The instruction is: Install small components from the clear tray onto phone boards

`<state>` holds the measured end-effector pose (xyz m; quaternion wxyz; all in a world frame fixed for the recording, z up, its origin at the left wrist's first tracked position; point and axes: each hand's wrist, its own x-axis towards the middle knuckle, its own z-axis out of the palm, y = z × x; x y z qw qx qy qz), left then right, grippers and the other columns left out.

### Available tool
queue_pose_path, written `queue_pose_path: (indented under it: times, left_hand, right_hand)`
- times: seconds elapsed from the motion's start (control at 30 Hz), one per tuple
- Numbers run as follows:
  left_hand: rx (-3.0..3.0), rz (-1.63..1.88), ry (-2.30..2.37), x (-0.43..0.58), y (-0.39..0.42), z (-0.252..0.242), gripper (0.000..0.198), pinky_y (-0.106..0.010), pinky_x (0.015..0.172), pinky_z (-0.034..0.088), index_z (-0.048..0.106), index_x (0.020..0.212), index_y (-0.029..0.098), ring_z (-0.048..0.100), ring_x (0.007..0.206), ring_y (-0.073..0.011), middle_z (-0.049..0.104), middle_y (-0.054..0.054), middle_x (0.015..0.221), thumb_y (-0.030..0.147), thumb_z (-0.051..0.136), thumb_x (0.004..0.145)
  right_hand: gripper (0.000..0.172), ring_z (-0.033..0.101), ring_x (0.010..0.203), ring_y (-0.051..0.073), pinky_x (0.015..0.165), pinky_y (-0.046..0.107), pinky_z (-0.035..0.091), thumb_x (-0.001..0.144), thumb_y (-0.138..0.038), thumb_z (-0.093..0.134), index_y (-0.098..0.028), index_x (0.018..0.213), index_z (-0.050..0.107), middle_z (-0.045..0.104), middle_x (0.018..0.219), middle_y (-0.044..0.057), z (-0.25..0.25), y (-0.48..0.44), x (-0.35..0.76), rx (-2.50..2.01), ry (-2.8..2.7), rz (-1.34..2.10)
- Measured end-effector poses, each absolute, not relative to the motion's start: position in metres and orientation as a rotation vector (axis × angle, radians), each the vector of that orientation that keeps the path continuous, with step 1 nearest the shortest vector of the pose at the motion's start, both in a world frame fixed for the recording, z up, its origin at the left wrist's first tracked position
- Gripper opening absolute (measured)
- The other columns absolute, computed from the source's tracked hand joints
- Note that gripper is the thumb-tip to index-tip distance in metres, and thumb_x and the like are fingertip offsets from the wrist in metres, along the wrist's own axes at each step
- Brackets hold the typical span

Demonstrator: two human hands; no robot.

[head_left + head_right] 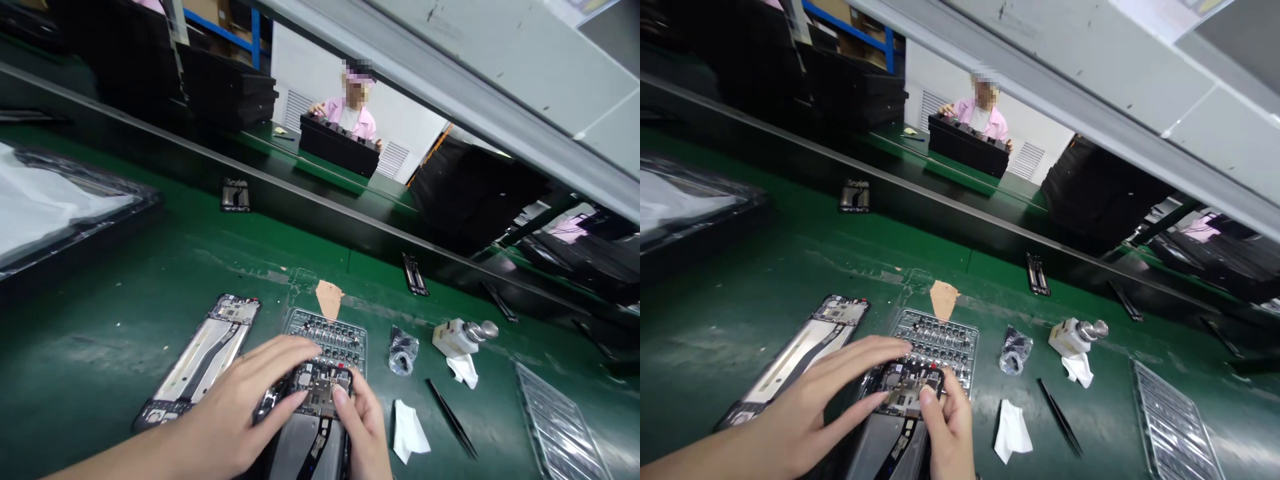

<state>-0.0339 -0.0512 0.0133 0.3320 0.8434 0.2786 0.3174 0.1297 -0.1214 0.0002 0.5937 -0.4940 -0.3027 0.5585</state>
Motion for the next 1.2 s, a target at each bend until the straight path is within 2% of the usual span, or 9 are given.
queue_pose_path:
  times: [0.17,0.3,0.47,0.63,0.87,1.0,1.07,1.13,1.2]
  left_hand:
    - [1.249,0.518,0.631,-0.024,-0.06,-0.006,0.022,-0.026,0.071,0.044,0.047,0.098,0.021,0.057,0.082,-0.0173,0.061,-0.001,0.089,0.037,0.052,0.085]
    - [1.286,0.464,0.672,-0.021,-0.064,-0.011,0.017,-0.021,0.056,0.03,0.048,0.096,0.021,0.038,0.06,-0.0113,0.038,0.007,0.064,0.033,0.052,0.084]
    - [1.393,0.418,0.709,-0.024,-0.066,-0.004,0.023,-0.022,0.055,0.024,0.05,0.105,0.023,0.029,0.059,-0.0126,0.026,0.007,0.064,0.033,0.049,0.084]
    - [1.357,0.493,0.747,-0.017,-0.067,-0.005,0.022,-0.022,0.051,0.02,0.05,0.088,0.019,0.025,0.055,-0.0119,0.023,0.008,0.058,0.041,0.047,0.084]
    - [1.444,0.536,0.843,-0.008,-0.065,-0.012,0.013,-0.021,0.051,0.024,0.045,0.075,0.018,0.03,0.055,-0.0114,0.031,0.008,0.058,0.03,0.049,0.08]
    - [1.556,0.509,0.907,-0.012,-0.061,-0.004,0.011,-0.021,0.051,0.029,0.05,0.077,0.018,0.037,0.054,-0.0116,0.036,0.007,0.056,0.028,0.049,0.081]
    - [1.612,0.546,0.895,-0.014,-0.065,-0.002,0.015,-0.021,0.054,0.037,0.054,0.092,0.02,0.048,0.058,-0.0137,0.048,0.005,0.06,0.031,0.047,0.085]
    - [1.756,0.681,0.891,-0.015,-0.074,-0.002,0.037,-0.027,0.067,0.047,0.046,0.118,0.024,0.06,0.077,-0.0198,0.064,-0.003,0.086,0.036,0.051,0.084]
    - [2.034,0.814,0.959,-0.014,-0.087,-0.003,0.069,-0.037,0.082,0.049,0.032,0.134,0.026,0.057,0.102,-0.0289,0.056,-0.012,0.123,0.038,0.063,0.074]
  right_hand:
    - [0.024,0.051,0.063,0.013,0.06,0.022,0.039,0.079,-0.039,0.061,-0.02,0.092,0.062,0.06,0.072,0.0,-0.007,-0.124,0.134,-1.267,-0.857,1.278]
    - [0.023,0.038,0.055,0.009,0.051,0.02,0.029,0.078,-0.039,0.059,-0.017,0.071,0.054,0.045,0.059,-0.004,-0.01,-0.123,0.142,-1.496,-1.074,1.134]
    - [0.022,0.038,0.057,0.011,0.053,0.021,0.029,0.079,-0.034,0.054,-0.017,0.065,0.05,0.043,0.059,-0.004,-0.006,-0.119,0.144,-1.586,-1.232,1.129]
    - [0.02,0.036,0.055,0.01,0.052,0.021,0.028,0.076,-0.031,0.054,-0.017,0.062,0.049,0.041,0.056,-0.005,-0.003,-0.119,0.136,-1.582,-1.197,1.049]
    - [0.021,0.032,0.051,0.009,0.049,0.021,0.023,0.076,-0.03,0.054,-0.018,0.06,0.049,0.037,0.053,-0.006,-0.007,-0.121,0.132,-1.599,-1.217,1.027]
    - [0.026,0.032,0.051,0.009,0.048,0.021,0.022,0.078,-0.036,0.055,-0.017,0.061,0.048,0.036,0.054,-0.006,-0.011,-0.123,0.134,-1.549,-1.174,1.022]
    - [0.03,0.032,0.05,0.008,0.048,0.021,0.022,0.078,-0.041,0.057,-0.018,0.062,0.048,0.035,0.053,-0.007,-0.013,-0.123,0.137,-1.493,-1.081,1.055]
    - [0.03,0.03,0.045,0.007,0.045,0.019,0.022,0.078,-0.044,0.059,-0.019,0.065,0.048,0.034,0.049,-0.008,-0.012,-0.121,0.14,-1.436,-0.937,1.141]
    - [0.029,0.029,0.04,0.006,0.041,0.018,0.021,0.077,-0.045,0.06,-0.02,0.069,0.047,0.036,0.046,-0.009,-0.009,-0.12,0.143,-1.381,-0.779,1.252]
